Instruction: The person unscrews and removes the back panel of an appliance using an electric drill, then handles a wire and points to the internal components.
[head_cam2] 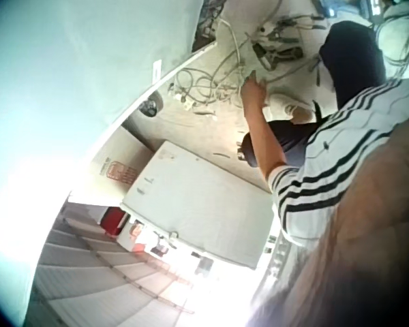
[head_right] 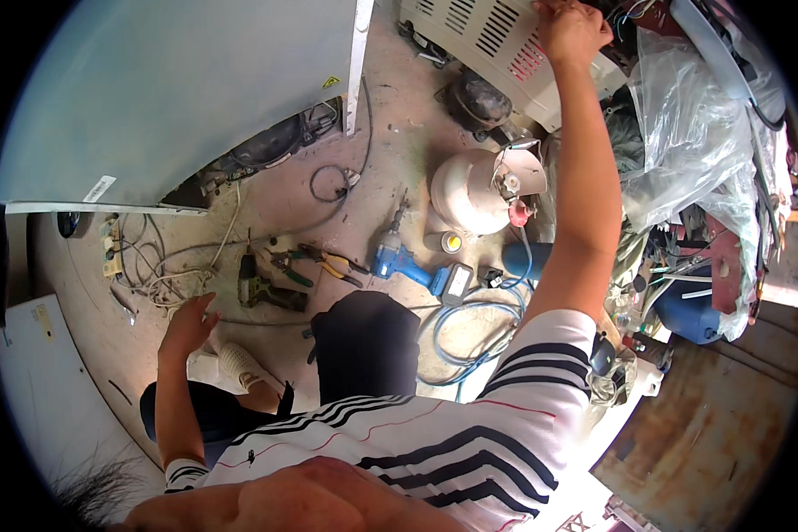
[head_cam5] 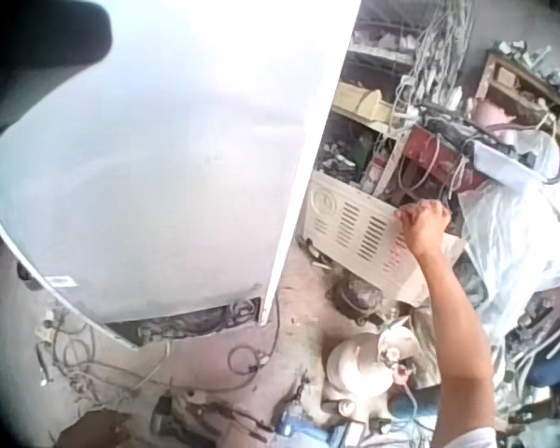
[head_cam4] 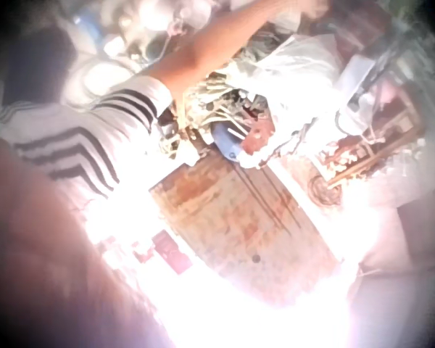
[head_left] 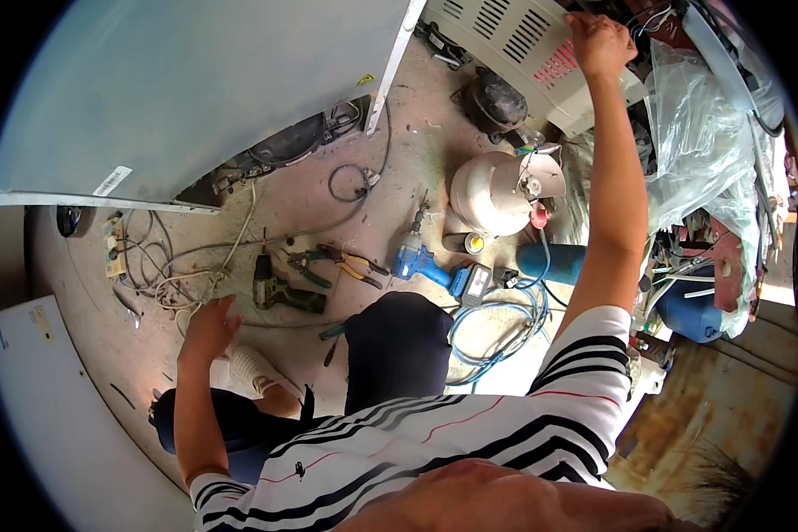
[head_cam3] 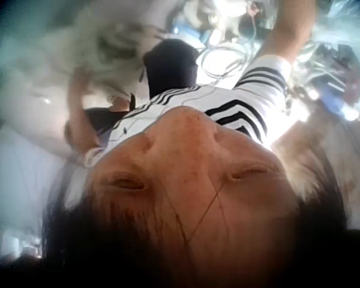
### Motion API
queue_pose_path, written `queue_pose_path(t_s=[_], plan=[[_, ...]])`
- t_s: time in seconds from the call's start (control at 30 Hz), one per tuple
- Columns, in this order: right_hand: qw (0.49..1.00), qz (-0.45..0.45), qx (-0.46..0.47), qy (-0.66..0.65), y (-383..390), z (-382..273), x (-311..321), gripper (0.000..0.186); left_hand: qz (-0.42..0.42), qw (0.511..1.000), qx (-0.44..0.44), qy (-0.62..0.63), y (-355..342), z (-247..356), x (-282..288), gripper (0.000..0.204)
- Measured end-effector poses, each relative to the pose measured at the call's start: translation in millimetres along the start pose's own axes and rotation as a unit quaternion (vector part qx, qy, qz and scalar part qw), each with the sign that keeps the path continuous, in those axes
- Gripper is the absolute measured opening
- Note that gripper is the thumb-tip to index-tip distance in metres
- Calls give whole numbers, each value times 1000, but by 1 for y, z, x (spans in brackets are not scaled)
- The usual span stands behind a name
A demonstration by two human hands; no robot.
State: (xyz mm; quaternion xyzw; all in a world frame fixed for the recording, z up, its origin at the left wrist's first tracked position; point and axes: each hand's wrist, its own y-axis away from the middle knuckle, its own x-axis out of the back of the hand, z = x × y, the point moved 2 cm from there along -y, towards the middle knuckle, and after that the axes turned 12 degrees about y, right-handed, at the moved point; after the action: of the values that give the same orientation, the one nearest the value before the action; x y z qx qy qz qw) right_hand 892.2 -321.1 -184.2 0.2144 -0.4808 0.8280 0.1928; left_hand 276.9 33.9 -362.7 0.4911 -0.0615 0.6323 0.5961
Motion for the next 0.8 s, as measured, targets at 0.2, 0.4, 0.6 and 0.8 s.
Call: queue_pose_path(t_s=[0.2,0.4,0.6,0.8], plan=[[978,92,86,165,-6,81,161,21,1,996,-87,-37,-24,1,-1,41],[966,21,162,201,30,158,308,25,-112,988,-90,-57,-47,12,-16,36],[986,-99,131,17,62,142,370,25,-160,965,-116,-170,-31,17,-28,38],[959,-160,113,-202,106,5,354,17,-169,887,-363,-231,50,32,-81,30]])
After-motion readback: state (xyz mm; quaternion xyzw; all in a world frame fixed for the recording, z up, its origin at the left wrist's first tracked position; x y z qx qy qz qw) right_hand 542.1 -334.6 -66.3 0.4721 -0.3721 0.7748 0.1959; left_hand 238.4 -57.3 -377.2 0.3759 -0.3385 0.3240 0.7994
